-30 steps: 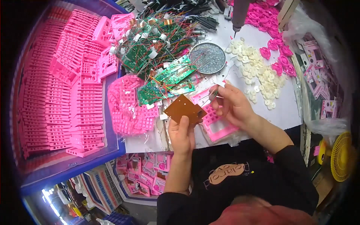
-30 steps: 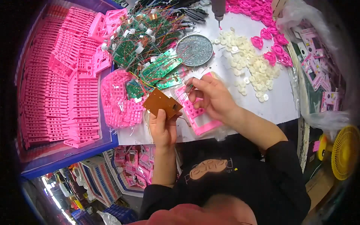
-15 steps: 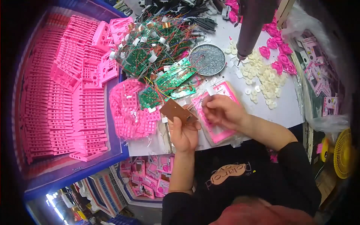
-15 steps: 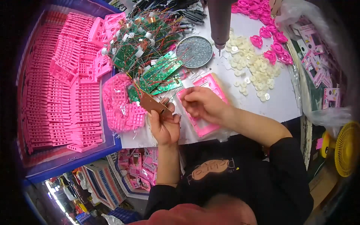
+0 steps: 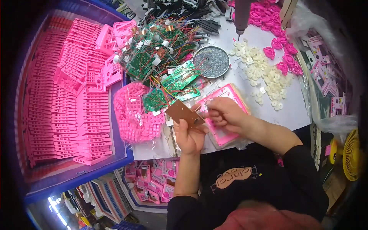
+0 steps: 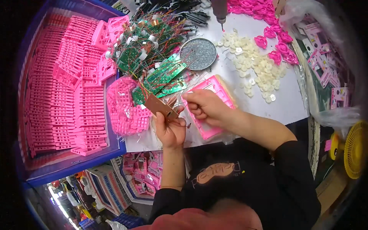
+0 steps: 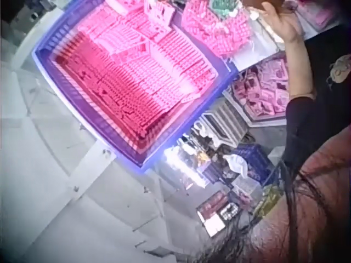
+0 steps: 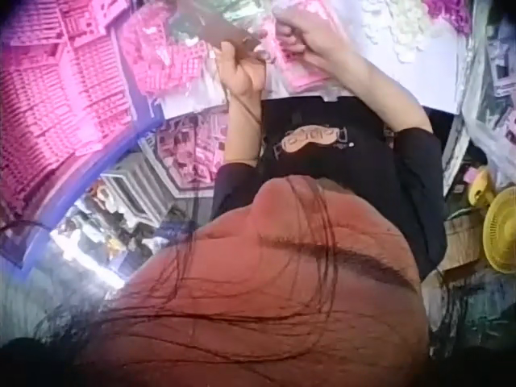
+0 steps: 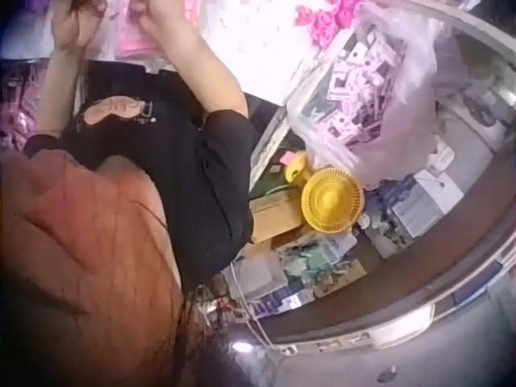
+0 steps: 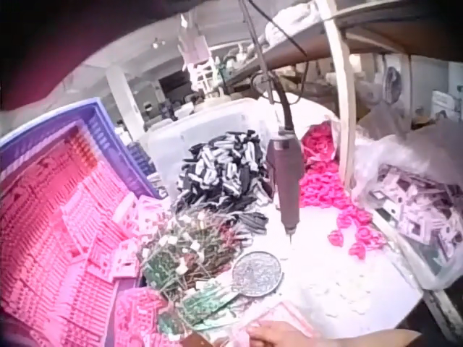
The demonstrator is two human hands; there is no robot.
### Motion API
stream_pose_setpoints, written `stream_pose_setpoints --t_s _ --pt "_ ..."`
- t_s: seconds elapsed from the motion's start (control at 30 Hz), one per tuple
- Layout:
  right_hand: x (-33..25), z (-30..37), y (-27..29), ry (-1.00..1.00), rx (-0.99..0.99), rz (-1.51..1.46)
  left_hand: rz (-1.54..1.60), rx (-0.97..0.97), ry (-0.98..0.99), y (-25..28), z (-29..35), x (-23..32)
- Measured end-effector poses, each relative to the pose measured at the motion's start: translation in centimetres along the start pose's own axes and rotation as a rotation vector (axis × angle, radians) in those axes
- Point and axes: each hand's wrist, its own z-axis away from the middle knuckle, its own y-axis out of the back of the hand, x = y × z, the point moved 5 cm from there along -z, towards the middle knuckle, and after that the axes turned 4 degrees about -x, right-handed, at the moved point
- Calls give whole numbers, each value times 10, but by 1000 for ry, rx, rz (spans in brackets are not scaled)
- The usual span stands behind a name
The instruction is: Assemble small toy electronics components into a pink plastic frame.
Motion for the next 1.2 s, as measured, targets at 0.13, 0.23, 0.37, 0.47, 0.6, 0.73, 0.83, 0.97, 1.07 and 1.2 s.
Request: stream_pose_setpoints --t_s 0.13,0.23,0.37,0.47,0.6,0.73,0.83,0.97,1.07,1.2 --pt "8 -10 2 -83 -14 127 16 -112 7 1 -2 -4" --pt "-2 -13 -3 48 -51 31 -8 -45 13 -3 -1 -1" --pt "-41 13 -27 304 -279 -134 -32 85 -6 7 0 5" --pt "-62 54 -17 387 -542 -2 18 242 15 16 9 11" --pt "-71 145 41 208 -161 217 -228 166 -44 23 16 20" --pt "-88 243 102 -202 201 895 -600 36 7 19 33 26" --pt "-109 285 84 -314 346 1835 -684 -12 223 -18 37 16" --pt "-121 185 -19 435 -96 1773 -766 -318 403 -41 48 -6" --pt "-82 119 -34 378 -464 1610 -1076 -554 286 -67 49 -6" --pt "-60 82 -26 114 -418 1190 -781 -219 673 -43 85 -18"
